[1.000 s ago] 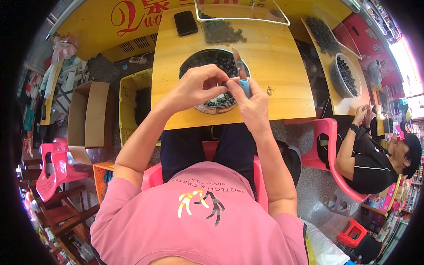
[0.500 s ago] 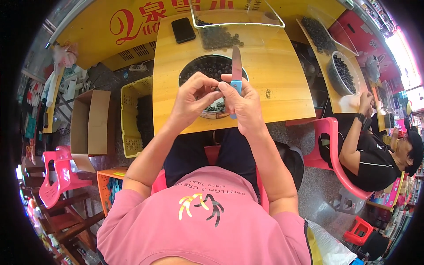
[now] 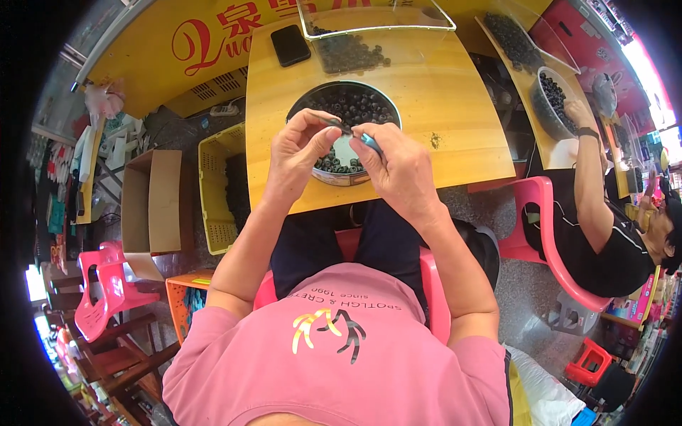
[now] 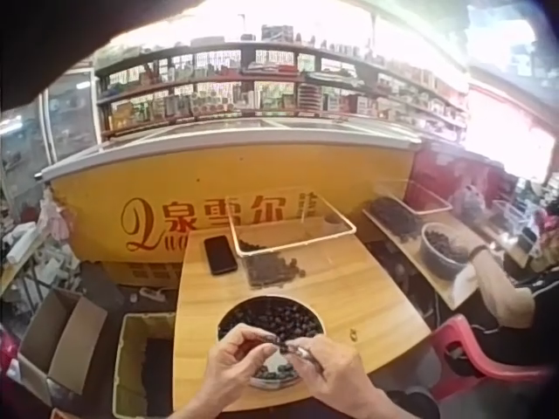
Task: Trimming the stems or ends of small black berries using a small knife at a manual workstation.
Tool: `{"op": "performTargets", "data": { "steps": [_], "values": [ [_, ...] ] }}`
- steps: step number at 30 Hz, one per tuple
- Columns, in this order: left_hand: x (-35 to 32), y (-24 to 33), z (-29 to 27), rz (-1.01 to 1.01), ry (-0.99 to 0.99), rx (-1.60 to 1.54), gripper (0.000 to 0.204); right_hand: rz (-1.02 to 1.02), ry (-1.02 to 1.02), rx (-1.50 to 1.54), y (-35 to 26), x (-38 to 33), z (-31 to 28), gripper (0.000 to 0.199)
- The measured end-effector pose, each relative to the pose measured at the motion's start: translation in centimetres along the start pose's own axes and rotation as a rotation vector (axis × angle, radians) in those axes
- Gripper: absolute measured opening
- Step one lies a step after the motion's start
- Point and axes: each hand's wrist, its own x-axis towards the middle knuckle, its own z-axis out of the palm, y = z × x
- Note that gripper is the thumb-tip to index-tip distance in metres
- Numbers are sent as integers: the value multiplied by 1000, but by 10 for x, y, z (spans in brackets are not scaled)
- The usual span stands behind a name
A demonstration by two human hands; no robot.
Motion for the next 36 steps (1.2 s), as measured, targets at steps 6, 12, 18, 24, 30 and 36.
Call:
{"op": "performTargets", "data": {
  "steps": [6, 12, 18, 24, 30, 36],
  "values": [
    [-1, 4, 2, -39, -24, -37, 15, -103, 23, -157, 6, -2, -1, 18],
    [-2, 3, 2, -44, -14, -72, 10, -105, 30, -183, 9, -1, 0, 18],
    [-3, 3, 3, -13, 15, -91, 10, -102, 32, -167, 7, 1, 0, 17],
    [-12, 10, -2, 39, -25, -137, 13, -67, 48, -299, 19, 5, 4, 17],
    [-21, 20, -7, 105, -75, -202, 14, 248, -35, 199, 1, 9, 2, 24],
    [-21, 13, -7, 208, -29, 14, 15, 406, -139, 694, -26, 13, 18, 29]
  ]
}}
